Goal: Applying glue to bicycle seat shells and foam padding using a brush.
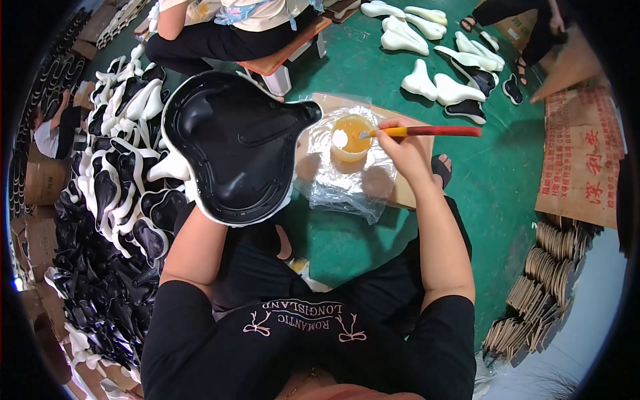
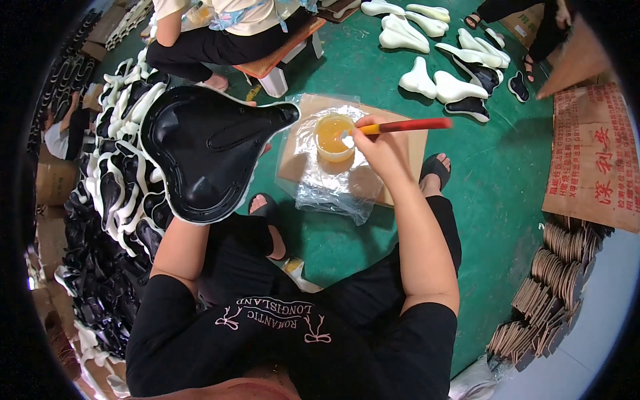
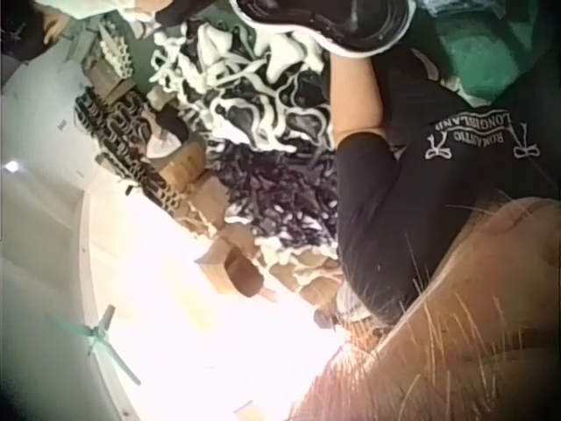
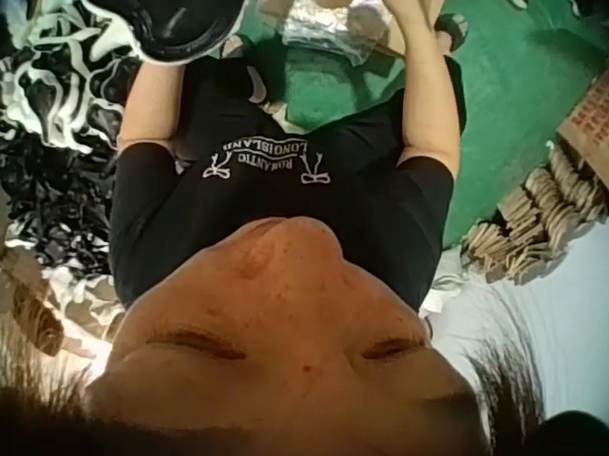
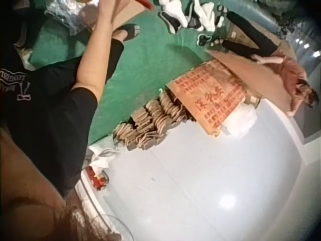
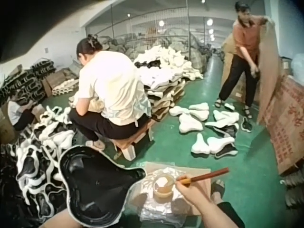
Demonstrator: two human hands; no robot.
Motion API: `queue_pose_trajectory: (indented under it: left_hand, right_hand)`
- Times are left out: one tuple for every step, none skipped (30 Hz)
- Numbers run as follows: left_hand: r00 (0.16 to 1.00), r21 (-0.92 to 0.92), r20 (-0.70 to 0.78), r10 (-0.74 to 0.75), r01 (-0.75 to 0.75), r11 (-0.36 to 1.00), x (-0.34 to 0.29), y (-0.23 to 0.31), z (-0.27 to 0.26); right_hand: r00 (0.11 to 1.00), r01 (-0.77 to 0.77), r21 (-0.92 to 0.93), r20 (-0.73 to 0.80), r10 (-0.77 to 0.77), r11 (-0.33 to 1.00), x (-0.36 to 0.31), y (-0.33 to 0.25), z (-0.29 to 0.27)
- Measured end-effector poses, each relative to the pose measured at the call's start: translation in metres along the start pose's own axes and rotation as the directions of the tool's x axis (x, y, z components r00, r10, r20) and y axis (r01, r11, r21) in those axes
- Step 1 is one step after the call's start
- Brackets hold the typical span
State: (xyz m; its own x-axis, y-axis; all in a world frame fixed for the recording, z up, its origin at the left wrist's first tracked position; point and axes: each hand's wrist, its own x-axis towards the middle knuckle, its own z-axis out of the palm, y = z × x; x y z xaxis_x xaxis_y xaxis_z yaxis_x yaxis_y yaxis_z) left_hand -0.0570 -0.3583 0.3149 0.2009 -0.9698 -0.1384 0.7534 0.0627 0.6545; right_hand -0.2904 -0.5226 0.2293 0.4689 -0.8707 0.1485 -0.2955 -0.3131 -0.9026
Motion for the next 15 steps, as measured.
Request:
queue_pose_trajectory:
  left_hand:
    - [0.993, 0.102, 0.086, 0.078, -0.087, 0.991, 0.000, -0.001, 0.005]
    - [0.997, -0.068, 0.049, -0.062, 0.065, 0.996, 0.002, 0.003, -0.017]
    - [0.997, -0.060, 0.049, -0.059, 0.062, 0.996, 0.003, -0.003, -0.032]
    - [0.998, 0.008, 0.049, -0.038, 0.037, 0.999, 0.004, -0.009, -0.040]
    - [0.999, 0.075, 0.050, -0.016, 0.012, 0.997, 0.005, -0.013, -0.046]
    - [0.999, 0.142, 0.053, 0.006, -0.014, 0.990, 0.006, -0.017, -0.051]
    - [0.998, 0.205, 0.057, 0.027, -0.038, 0.978, 0.007, -0.020, -0.052]
    - [0.997, 0.268, 0.061, 0.048, -0.063, 0.961, 0.007, -0.022, -0.052]
    - [0.997, 0.267, 0.059, 0.050, -0.064, 0.962, 0.007, -0.019, -0.051]
    - [0.995, 0.568, 0.099, 0.032, -0.083, 0.819, 0.008, -0.014, -0.040]
    - [0.992, 0.807, 0.128, 0.007, -0.108, 0.581, 0.007, -0.008, -0.031]
    - [0.992, 0.806, 0.128, 0.004, -0.107, 0.582, 0.005, -0.005, -0.022]
    - [0.993, 0.792, 0.121, 0.003, -0.098, 0.603, 0.004, -0.004, -0.010]
    - [0.994, 0.779, 0.109, 0.003, -0.088, 0.620, 0.002, -0.004, 0.002]
    - [0.995, 0.766, 0.098, 0.002, -0.077, 0.638, 0.000, -0.005, 0.013]
  right_hand:
    - [0.999, 0.031, -0.073, 0.025, -0.029, 0.997, 0.000, 0.007, 0.006]
    - [0.998, 0.013, -0.105, 0.066, -0.006, 0.994, 0.000, -0.001, 0.009]
    - [0.998, 0.017, -0.098, 0.064, -0.011, 0.995, 0.003, -0.010, 0.007]
    - [0.999, 0.040, -0.033, -0.025, -0.041, 0.999, 0.005, -0.020, 0.002]
    - [0.991, 0.069, 0.029, -0.116, -0.065, 0.997, 0.006, -0.027, -0.001]
    - [0.993, 0.058, 0.222, -0.109, -0.034, 0.973, 0.008, -0.030, -0.004]
    - [0.997, 0.010, 0.341, -0.073, 0.016, 0.940, 0.006, -0.042, -0.010]
    - [0.998, 0.018, 0.400, -0.065, 0.008, 0.916, 0.003, -0.047, -0.010]
    - [0.998, 0.026, 0.457, -0.056, -0.001, 0.889, 0.001, -0.050, -0.008]
    - [0.998, 0.025, 0.452, -0.062, 0.003, 0.892, 0.000, -0.052, -0.009]
    - [0.995, 0.103, 0.311, -0.043, -0.094, 0.945, 0.000, -0.053, -0.009]
    - [0.982, 0.185, 0.165, -0.008, -0.186, 0.969, 0.000, -0.054, -0.009]
    - [0.983, 0.183, 0.158, -0.012, -0.183, 0.970, -0.001, -0.055, -0.012]
    - [0.987, 0.161, 0.141, -0.027, -0.159, 0.977, 0.000, -0.053, -0.015]
    - [0.990, 0.138, 0.123, -0.044, -0.134, 0.983, 0.001, -0.052, -0.017]
